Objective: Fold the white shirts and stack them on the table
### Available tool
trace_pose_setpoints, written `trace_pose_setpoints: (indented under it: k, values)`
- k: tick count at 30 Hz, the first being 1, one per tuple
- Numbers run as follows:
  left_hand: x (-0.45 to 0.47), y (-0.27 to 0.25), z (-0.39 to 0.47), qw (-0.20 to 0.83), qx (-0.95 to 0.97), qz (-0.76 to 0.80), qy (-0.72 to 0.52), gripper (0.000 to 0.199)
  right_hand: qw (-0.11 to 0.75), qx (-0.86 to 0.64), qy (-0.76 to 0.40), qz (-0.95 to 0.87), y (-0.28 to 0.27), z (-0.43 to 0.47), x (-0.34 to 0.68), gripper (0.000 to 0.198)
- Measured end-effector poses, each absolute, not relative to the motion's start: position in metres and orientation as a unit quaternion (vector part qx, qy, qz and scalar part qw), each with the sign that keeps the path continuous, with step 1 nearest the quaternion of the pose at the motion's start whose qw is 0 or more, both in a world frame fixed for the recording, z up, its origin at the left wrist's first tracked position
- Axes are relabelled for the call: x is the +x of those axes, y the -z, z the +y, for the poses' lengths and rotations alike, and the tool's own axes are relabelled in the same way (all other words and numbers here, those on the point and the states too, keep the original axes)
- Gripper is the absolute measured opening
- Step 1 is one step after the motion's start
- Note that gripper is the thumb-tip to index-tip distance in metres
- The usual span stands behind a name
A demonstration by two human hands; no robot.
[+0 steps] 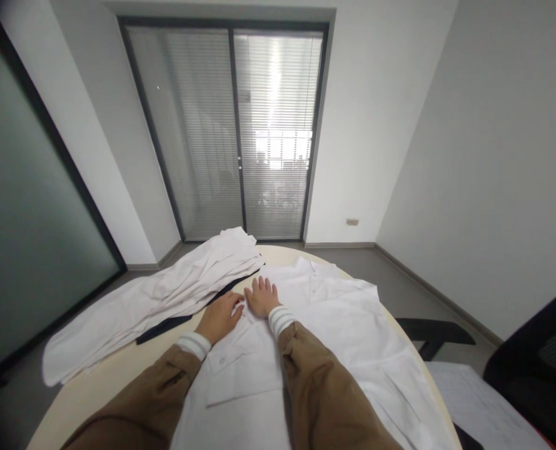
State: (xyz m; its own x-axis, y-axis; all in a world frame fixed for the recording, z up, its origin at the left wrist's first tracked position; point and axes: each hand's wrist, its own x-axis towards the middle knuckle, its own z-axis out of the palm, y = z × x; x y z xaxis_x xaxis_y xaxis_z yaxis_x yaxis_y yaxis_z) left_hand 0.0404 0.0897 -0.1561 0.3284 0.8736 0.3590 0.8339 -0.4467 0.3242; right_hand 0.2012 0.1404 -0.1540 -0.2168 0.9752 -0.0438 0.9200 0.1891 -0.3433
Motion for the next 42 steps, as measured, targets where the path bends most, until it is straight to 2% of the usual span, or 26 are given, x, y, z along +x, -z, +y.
trace_pose_setpoints:
  k: [4,6,11,14,20,31,36,42]
  values:
    - [0.039,0.147,0.089,0.098,0.77,0.594,-0.211,0.032,0.117,-0.607,-0.15,-0.771,0.148,0.125,0.212,0.065]
    - [0.038,0.141,0.089,0.13,0.755,0.619,-0.174,0.031,0.119,-0.633,-0.131,-0.754,0.146,0.114,0.219,0.066]
    - [0.037,0.135,0.086,0.171,0.758,0.609,-0.156,0.018,0.051,-0.662,-0.138,-0.735,0.149,0.081,0.239,0.077]
    - [0.034,0.133,0.083,0.205,0.76,0.597,-0.155,0.018,0.079,-0.654,-0.115,-0.744,0.157,0.067,0.246,0.077]
    - [0.029,0.133,0.082,0.343,0.72,0.583,-0.153,0.047,0.123,-0.643,-0.082,-0.752,0.162,0.06,0.251,0.07]
    - [0.044,0.154,0.095,0.331,0.688,0.586,-0.272,0.031,0.115,-0.588,-0.11,-0.793,0.153,0.053,0.26,0.076]
    - [0.045,0.153,0.095,0.353,0.694,0.544,-0.313,0.021,0.116,-0.591,-0.117,-0.79,0.154,0.054,0.261,0.076]
    - [0.047,0.15,0.096,0.339,0.669,0.567,-0.342,0.015,0.124,-0.591,-0.12,-0.788,0.154,0.054,0.261,0.073]
